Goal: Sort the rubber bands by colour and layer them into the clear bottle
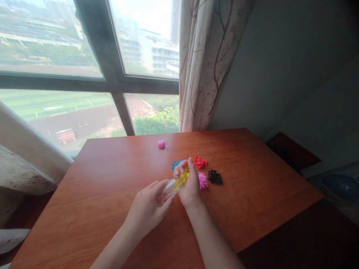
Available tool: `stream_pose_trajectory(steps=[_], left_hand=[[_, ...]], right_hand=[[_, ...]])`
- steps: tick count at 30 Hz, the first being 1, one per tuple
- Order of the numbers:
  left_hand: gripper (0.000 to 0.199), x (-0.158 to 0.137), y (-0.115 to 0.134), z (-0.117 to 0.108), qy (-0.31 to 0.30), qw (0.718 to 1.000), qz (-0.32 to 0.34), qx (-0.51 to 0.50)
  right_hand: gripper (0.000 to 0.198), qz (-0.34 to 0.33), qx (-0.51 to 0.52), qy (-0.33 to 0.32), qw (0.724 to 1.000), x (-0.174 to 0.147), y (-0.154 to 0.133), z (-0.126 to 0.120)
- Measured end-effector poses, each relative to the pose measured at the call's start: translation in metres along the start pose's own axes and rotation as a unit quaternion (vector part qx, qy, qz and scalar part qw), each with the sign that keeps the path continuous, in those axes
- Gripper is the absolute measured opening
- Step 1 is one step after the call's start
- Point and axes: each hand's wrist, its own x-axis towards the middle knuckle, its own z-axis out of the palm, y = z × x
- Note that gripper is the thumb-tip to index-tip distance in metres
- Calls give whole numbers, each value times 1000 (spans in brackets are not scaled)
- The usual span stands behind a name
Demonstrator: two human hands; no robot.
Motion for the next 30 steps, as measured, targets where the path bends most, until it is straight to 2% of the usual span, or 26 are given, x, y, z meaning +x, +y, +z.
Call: stream_pose_trajectory(steps=[6,12,21,30], left_hand=[[23,2,3,-2,9,1000,-8,-10],[24,1,4,-2,22,1000,-10,-17],[21,-1,1,1,46,999,-6,-8],[22,-1,0,1,52,999,14,-5]], right_hand=[[20,12,43,-4,999,-3,-3,0],[3,23,31,8,999,-2,1,0],[14,1,46,-15,999,-2,1,1],[15,23,42,-58,997,-2,-3,1]])
